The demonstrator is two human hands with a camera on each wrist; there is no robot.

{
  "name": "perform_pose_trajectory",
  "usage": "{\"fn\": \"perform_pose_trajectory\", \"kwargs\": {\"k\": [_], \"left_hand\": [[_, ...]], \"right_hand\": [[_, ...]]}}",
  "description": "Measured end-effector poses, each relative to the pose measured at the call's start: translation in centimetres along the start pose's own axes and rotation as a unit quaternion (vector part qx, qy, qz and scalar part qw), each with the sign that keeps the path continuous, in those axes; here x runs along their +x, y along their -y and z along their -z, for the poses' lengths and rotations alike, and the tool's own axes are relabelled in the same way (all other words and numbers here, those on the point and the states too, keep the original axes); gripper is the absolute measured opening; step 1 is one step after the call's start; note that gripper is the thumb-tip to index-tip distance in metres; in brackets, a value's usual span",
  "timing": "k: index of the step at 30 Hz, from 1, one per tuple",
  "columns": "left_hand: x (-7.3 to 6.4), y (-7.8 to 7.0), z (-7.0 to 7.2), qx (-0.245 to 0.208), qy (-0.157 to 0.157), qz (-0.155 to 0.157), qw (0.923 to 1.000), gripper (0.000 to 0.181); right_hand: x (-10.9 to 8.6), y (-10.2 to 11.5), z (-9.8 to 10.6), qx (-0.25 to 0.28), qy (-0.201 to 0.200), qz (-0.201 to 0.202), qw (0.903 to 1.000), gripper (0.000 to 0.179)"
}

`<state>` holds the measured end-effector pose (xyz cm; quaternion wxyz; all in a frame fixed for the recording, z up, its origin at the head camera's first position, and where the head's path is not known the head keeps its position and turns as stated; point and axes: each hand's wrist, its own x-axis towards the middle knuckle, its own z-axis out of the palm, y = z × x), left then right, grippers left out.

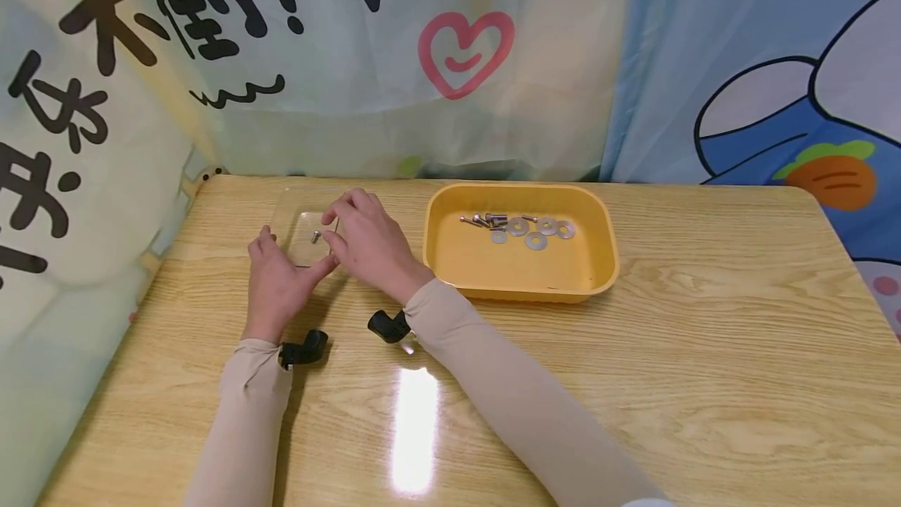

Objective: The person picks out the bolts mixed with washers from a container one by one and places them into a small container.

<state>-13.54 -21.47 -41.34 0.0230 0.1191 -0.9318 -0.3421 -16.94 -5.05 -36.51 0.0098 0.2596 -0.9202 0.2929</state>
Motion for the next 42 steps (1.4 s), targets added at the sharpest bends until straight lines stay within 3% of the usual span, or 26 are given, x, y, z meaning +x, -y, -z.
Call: {"fn": "perform_pose_trajectory", "kwargs": {"k": [21, 42], "left_hand": [[-0.2, -0.2, 0.1, -0.016, 0.009, 0.010, 0.9998, 0.126], [-0.5, -0.4, 0.3, -0.019, 0.017, 0.017, 0.9995, 0.126]], "right_hand": [[-3.1, -1.5, 3.3, 0.008, -0.049, 0.032, 0.9983, 0.019], [-5.9, -4.0, 5.1, 0.023, -0.086, 0.029, 0.9956, 0.017]]}}
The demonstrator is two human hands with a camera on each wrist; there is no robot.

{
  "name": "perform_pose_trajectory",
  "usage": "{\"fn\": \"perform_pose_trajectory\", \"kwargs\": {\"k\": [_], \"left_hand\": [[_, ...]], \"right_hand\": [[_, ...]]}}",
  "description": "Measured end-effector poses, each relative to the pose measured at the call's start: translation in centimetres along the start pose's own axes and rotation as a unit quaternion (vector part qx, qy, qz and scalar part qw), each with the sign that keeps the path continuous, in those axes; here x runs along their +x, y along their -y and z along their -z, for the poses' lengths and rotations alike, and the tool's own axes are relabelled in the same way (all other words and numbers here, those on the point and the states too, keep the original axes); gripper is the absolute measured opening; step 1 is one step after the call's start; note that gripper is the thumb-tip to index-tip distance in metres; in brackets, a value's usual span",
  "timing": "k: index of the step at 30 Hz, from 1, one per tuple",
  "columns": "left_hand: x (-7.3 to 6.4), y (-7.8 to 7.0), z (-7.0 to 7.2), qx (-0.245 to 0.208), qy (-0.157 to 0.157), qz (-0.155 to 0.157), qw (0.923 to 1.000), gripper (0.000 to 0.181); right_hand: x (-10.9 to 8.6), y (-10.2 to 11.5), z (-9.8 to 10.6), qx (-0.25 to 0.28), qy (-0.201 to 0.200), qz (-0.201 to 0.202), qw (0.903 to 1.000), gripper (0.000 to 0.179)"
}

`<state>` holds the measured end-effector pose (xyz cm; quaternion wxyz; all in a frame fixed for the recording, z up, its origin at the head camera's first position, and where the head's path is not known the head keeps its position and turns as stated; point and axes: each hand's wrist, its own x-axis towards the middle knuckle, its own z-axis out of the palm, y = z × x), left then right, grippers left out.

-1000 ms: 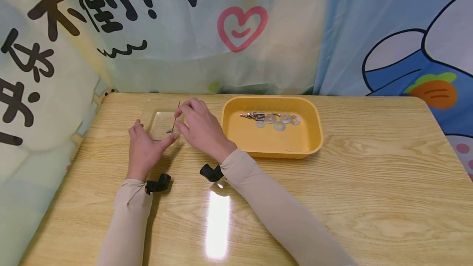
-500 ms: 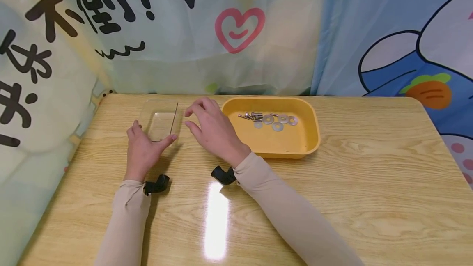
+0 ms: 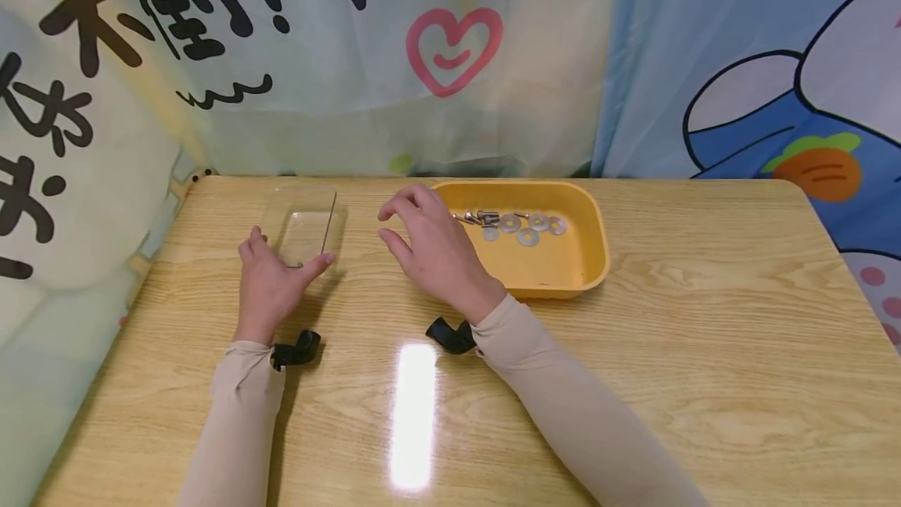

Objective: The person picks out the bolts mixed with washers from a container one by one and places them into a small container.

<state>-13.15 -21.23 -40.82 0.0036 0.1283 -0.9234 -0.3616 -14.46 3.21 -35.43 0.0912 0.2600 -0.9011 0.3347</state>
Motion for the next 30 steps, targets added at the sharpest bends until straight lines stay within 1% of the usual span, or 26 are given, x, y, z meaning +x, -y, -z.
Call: {"fn": "perform_pose_trajectory", "kwargs": {"k": [8, 22, 30], "left_hand": [[-0.1, -0.1, 0.0, 0.005, 0.006, 0.002, 1.0000, 0.127], [-0.1, 0.0, 0.0, 0.004, 0.005, -0.001, 1.0000, 0.126], [-0.1, 0.1, -0.1, 0.002, 0.004, -0.001, 1.0000, 0.127]], "right_hand": [[-0.7, -0.9, 0.7, 0.003, -0.016, -0.004, 0.9999, 0.017], [-1.4, -2.0, 1.6, 0.017, -0.023, -0.037, 0.9989, 0.019], [-1.6, -2.7, 2.1, 0.016, -0.027, -0.045, 0.9985, 0.018]]}}
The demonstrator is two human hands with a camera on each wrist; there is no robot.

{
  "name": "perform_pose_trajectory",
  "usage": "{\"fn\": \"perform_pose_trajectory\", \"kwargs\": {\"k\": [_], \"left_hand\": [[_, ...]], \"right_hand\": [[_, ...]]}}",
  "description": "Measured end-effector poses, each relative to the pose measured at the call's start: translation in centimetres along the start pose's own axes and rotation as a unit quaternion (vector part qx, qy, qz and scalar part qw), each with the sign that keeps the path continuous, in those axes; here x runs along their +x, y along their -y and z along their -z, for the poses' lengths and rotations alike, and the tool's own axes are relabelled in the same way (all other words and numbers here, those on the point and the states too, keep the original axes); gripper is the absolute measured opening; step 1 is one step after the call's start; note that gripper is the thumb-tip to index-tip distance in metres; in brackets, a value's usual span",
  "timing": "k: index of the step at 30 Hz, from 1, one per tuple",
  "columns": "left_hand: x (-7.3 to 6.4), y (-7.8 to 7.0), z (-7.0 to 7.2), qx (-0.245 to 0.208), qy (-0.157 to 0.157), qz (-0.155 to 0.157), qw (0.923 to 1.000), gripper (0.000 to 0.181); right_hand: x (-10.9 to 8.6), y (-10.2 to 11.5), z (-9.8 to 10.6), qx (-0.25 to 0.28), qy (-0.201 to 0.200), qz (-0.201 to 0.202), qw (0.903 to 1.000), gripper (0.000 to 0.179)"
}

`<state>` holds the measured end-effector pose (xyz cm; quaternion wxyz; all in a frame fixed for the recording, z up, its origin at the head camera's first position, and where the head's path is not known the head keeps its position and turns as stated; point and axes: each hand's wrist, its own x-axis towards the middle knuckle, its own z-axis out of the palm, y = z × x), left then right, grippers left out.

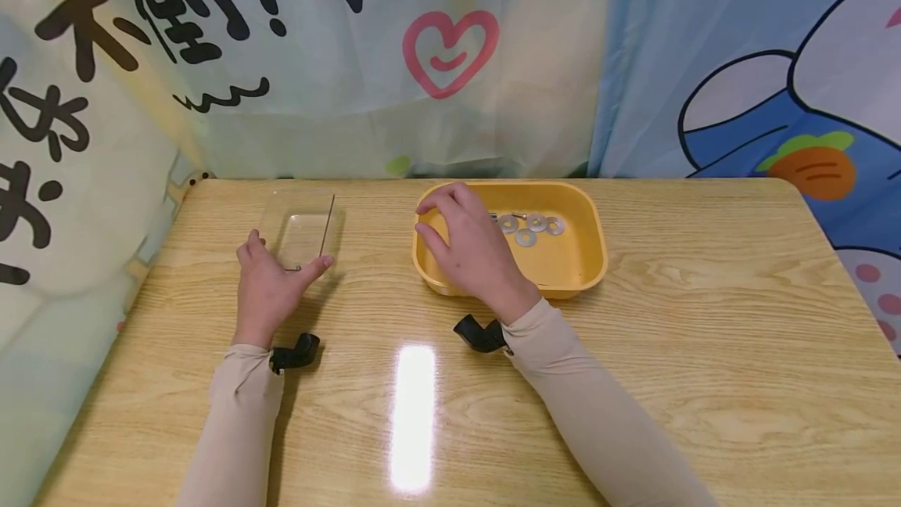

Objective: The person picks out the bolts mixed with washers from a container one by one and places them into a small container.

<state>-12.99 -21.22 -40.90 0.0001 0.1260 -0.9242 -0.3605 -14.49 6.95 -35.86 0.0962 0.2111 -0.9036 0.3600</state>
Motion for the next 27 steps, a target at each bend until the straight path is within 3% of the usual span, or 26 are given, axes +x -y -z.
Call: {"fn": "perform_pose_trajectory", "kwargs": {"k": [27], "left_hand": [[0.2, 0.2, -0.2, 0.002, -0.006, -0.002, 1.0000, 0.126]], "right_hand": [[-0.6, -3.6, 1.0, -0.027, 0.027, -0.091, 0.9951, 0.023]]}}
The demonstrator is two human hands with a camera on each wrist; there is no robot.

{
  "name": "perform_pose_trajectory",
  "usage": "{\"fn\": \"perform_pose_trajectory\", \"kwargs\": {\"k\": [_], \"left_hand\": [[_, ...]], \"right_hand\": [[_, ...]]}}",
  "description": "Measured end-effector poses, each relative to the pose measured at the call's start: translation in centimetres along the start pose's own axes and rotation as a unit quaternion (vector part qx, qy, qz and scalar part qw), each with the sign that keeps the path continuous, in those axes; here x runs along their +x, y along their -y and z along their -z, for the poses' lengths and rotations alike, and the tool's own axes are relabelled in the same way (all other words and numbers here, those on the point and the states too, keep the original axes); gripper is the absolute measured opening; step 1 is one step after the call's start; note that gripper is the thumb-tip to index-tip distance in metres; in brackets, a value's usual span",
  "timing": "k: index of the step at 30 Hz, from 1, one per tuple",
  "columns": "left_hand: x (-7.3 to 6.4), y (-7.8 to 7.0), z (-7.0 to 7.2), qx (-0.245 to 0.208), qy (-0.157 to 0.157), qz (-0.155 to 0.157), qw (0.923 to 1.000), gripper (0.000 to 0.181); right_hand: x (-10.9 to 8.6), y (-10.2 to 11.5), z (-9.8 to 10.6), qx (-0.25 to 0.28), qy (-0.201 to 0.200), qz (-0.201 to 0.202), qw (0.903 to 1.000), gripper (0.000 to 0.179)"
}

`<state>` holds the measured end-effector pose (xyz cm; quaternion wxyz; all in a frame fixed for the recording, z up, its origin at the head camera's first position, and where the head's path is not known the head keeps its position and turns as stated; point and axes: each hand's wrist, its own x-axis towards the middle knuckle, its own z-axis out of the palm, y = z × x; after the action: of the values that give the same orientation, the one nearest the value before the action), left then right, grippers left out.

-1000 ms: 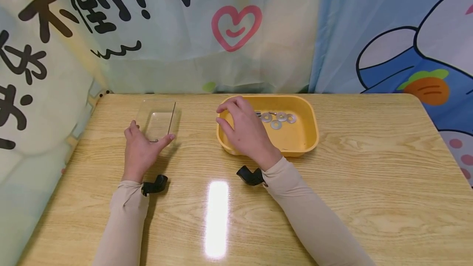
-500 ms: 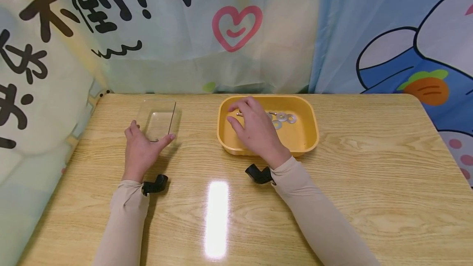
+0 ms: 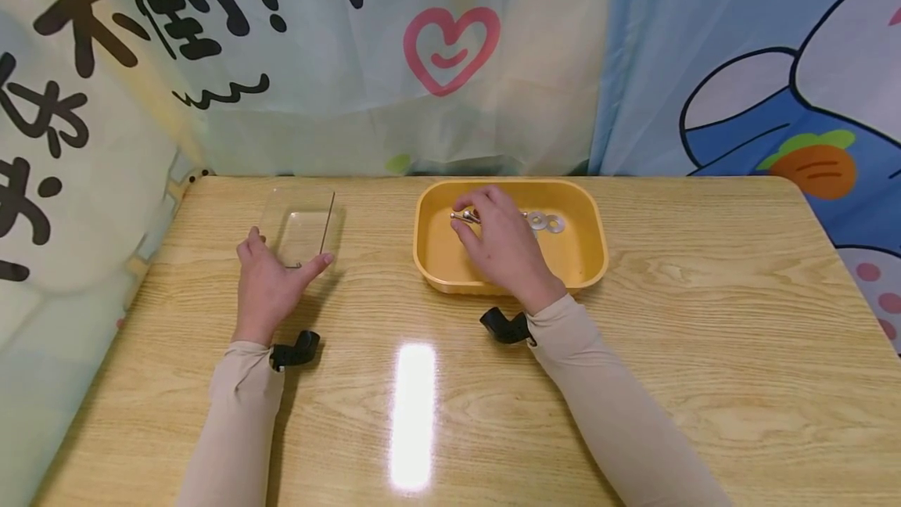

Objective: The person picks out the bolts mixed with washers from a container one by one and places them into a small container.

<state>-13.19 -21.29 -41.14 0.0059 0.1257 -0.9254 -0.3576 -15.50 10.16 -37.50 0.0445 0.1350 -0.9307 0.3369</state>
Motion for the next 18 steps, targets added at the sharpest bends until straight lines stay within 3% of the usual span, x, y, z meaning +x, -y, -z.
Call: {"fn": "perform_pose_trajectory", "kwargs": {"k": [18], "left_hand": [[0.0, -0.1, 0.1, -0.002, 0.006, 0.000, 1.0000, 0.127]], "right_hand": [[0.5, -2.0, 0.3, -0.039, 0.021, -0.014, 0.9989, 0.027]]}}
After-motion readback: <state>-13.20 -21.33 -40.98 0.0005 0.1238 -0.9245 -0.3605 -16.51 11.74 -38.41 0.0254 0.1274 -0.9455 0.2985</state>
